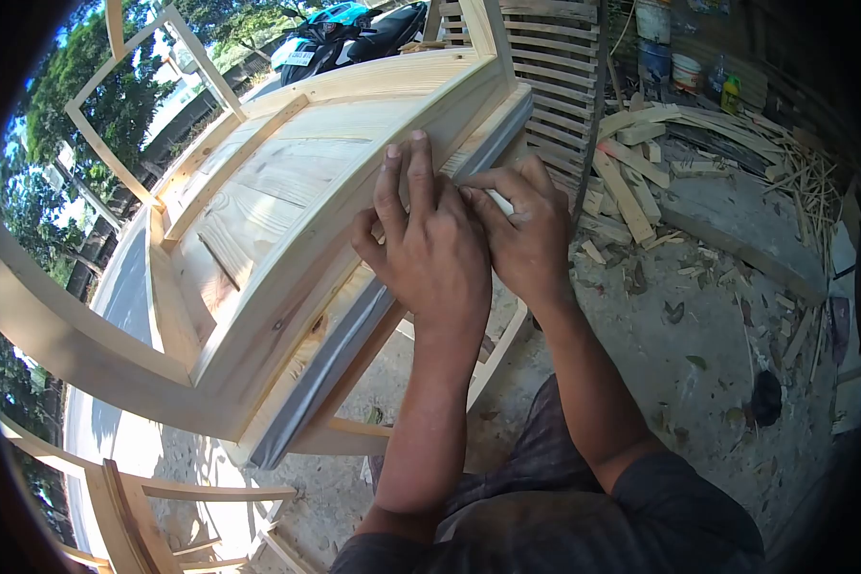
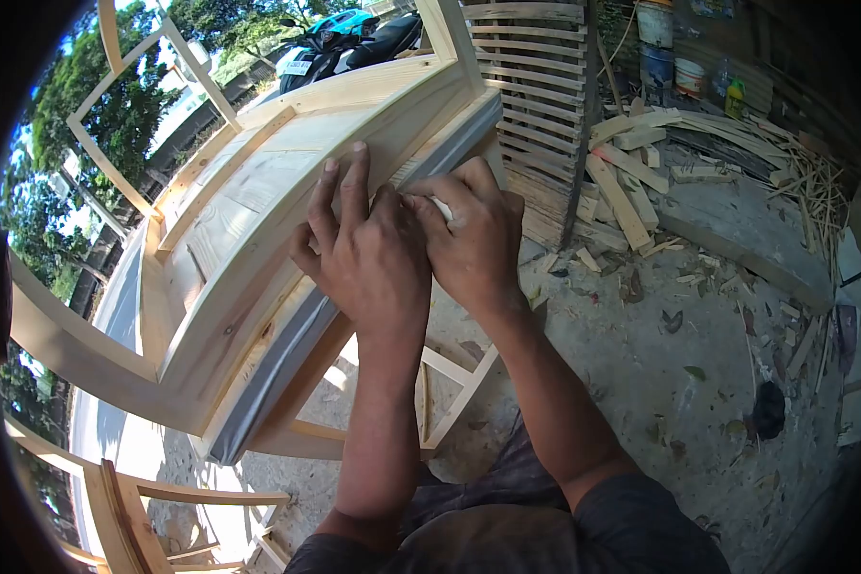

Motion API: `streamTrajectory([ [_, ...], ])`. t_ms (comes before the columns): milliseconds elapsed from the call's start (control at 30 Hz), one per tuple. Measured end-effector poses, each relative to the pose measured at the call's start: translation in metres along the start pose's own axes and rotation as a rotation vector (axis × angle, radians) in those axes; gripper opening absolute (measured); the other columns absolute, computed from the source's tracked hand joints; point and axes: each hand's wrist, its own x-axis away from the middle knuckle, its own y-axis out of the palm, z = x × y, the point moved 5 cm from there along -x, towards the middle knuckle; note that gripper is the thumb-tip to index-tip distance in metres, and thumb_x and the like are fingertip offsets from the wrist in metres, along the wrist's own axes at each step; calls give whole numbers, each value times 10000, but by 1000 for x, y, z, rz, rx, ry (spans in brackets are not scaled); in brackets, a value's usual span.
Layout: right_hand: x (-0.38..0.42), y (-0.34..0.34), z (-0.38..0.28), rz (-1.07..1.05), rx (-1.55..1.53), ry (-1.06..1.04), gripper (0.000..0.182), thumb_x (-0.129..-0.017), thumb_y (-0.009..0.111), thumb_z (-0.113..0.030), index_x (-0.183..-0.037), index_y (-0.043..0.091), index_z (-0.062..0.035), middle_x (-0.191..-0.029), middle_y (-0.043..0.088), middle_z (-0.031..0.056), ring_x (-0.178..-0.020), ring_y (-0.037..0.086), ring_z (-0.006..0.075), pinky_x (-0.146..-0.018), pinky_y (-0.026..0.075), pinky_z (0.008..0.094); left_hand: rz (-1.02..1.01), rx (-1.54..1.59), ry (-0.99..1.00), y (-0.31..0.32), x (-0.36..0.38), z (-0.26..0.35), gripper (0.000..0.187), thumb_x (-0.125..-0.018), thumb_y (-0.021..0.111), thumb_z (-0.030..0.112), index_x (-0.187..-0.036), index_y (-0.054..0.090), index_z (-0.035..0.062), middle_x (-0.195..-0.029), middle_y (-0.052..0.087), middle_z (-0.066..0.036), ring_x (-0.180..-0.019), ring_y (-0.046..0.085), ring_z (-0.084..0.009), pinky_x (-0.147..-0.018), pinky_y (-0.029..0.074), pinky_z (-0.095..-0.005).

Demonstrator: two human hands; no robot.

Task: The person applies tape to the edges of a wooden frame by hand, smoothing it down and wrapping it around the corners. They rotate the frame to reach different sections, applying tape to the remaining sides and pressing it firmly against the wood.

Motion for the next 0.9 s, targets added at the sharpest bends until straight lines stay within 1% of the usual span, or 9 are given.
streamTrajectory([
  [167, 12, 4, 10, 110, -130, 98, 92, -863, 770, -102, -947, 773, -65, -884, 618, 93, -821, 666, 270, -719, 517, 388, -151, 67, 64, 7, -8, 0, 150, -852, 671, 199, -912, 758, 93, -1185, 664, -31, -1156, 569, -221, -958, 372, -433],
  [267, 10, 4, 11, 71, -103, 163, 110, -873, 759, -121, -966, 777, -66, -907, 630, 104, -792, 671, 280, -723, 524, 406, -183, -36, 178, 8, -15, 5, 126, -850, 647, 178, -906, 717, 88, -974, 603, -54, -980, 565, -235, -888, 392, -416],
  [333, -1, -1, 7, -6, -16, 130, 127, -886, 739, -142, -979, 782, -66, -944, 647, 114, -792, 679, 286, -734, 534, 401, -180, -34, 240, 6, -21, 4, 101, -850, 635, 152, -891, 684, 75, -954, 591, -70, -973, 580, -253, -848, 409, -421],
  [433, -17, 0, 10, -185, -21, 297, 179, -902, 697, -193, -1002, 787, -74, -1002, 678, 121, -832, 699, 301, -772, 550, 378, -197, -56, 273, 12, -22, 4, 104, -870, 599, 135, -902, 655, 54, -957, 579, -90, -968, 582, -269, -821, 421, -416],
  [467, -19, 0, 8, -221, -14, 327, 231, -886, 679, -202, -1011, 782, -37, -1013, 715, 131, -849, 716, 263, -793, 556, 345, -205, -63, 276, 14, -21, 5, 112, -880, 584, 133, -911, 649, 47, -964, 576, -96, -967, 579, -272, -817, 423, -413],
  [600, -24, 8, 24, -332, -413, 621, 259, -840, 709, -161, -983, 760, 49, -922, 742, 155, -815, 704, 188, -722, 560, 364, -162, -70, 301, 16, -13, 3, 111, -900, 559, 134, -897, 618, 39, -957, 560, -112, -947, 568, -281, -815, 427, -408],
  [700, -28, 10, 29, -385, -468, 732, 240, -840, 721, -155, -985, 767, 30, -895, 744, 161, -766, 711, 221, -676, 567, 380, -121, -72, 344, 15, -12, 5, 100, -898, 567, 134, -895, 607, 42, -957, 556, -109, -941, 568, -278, -815, 428, -408],
  [833, -28, 12, 44, -315, -489, 744, 213, -844, 730, -145, -976, 774, 17, -893, 747, 167, -709, 715, 254, -681, 582, 416, -112, -111, 396, 13, -13, 3, 101, -887, 601, 151, -914, 605, 54, -963, 558, -97, -938, 573, -265, -800, 427, -397],
  [900, -27, 11, 49, -277, -342, 616, 231, -863, 714, -158, -1012, 757, 13, -902, 750, 163, -736, 718, 249, -715, 579, 396, -126, -107, 406, 15, -13, 1, 113, -883, 614, 167, -925, 606, 63, -968, 556, -93, -932, 574, -261, -791, 424, -390],
])
